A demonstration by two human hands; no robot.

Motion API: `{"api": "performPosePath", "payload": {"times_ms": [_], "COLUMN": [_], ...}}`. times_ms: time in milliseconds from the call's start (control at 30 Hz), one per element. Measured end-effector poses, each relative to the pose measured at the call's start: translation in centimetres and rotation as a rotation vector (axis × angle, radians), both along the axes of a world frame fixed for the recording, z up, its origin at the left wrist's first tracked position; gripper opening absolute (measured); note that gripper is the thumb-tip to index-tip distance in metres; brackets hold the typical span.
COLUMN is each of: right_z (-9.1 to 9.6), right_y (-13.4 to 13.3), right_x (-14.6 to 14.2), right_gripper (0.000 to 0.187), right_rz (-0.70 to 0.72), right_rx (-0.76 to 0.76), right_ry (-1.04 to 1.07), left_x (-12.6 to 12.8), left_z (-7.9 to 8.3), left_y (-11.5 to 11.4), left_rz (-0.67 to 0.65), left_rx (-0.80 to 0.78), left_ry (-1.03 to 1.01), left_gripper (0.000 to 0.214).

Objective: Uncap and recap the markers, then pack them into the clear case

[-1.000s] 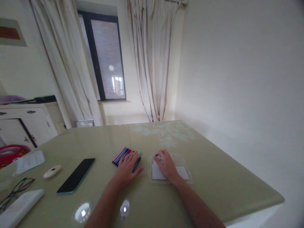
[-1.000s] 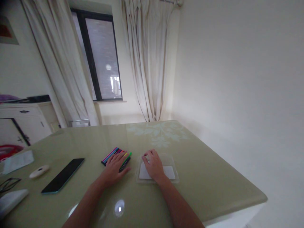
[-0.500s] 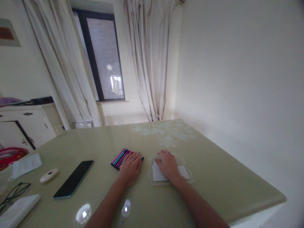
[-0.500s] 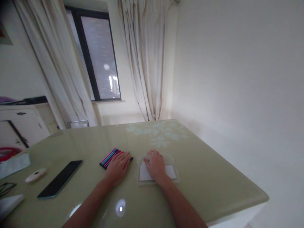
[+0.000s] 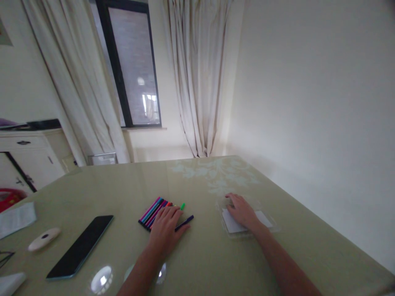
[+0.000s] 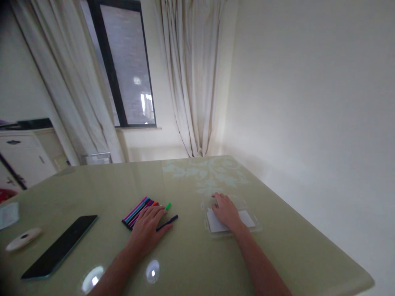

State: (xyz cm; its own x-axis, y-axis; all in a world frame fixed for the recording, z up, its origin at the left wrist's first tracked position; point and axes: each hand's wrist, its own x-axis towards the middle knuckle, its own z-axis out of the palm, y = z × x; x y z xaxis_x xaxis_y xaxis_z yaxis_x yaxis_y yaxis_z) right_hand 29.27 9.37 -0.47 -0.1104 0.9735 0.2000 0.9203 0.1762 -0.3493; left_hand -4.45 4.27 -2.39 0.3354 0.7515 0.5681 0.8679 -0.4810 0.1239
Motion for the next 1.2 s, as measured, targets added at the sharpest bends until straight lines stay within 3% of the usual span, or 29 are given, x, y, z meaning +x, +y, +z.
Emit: {"api": "performPosePath", "payload": {"times_ms": [133,267,333,467,567,733,867,1033,1133,1200], "right_z": [1.0,3.0,3.5,2.6,1.4,1.5,2.2,1.8,1.4,1.3], "right_y": [0.5,0.6,0.3,-1.6,-3.3,-4.7,-5.4,-6.7,-6.9,-6.6], "right_x": [1.7,-1.2,-4.5,-11.4,-13.7,-13.2,-13.2,-14.2,-14.4,-14.3], "right_gripper": [0.043,0.037,0.029,0.026,0.023,0.026,0.036,0.064,0.037,0.017], "right_rz": [-0.091,-0.129,-0.041,0.332,0.54,0.614,0.606,0.63,0.733,0.751], "right_rx": [-0.032,-0.014,0.011,0.086,0.073,0.037,-0.026,-0.109,-0.148,-0.143], "right_ry": [-0.13,-0.2,-0.129,0.079,0.091,0.281,0.313,0.243,0.119,0.095], "left_x": [-0.2,-0.2,-0.4,-0.8,-0.9,0.0,0.8,0.8,0.9,1.0], "left_z": [-0.3,-0.4,-0.4,-0.5,-0.5,-1.1,-1.3,-0.6,0.3,0.9], "left_y": [0.4,0.6,0.6,0.3,-0.1,-1.0,-1.5,-1.6,-1.6,-1.8], "left_rz": [0.053,0.07,0.075,0.058,0.022,0.007,-0.021,0.098,0.209,0.211], "left_rx": [-0.039,-0.048,-0.034,0.046,0.111,-0.004,-0.075,-0.111,-0.153,-0.179], "left_ry": [-0.034,-0.01,0.004,0.002,-0.027,-0.048,-0.037,-0.283,-0.476,-0.528], "left_gripper": [0.014,0.009,0.009,0.014,0.025,0.025,0.024,0.022,0.029,0.031]}}
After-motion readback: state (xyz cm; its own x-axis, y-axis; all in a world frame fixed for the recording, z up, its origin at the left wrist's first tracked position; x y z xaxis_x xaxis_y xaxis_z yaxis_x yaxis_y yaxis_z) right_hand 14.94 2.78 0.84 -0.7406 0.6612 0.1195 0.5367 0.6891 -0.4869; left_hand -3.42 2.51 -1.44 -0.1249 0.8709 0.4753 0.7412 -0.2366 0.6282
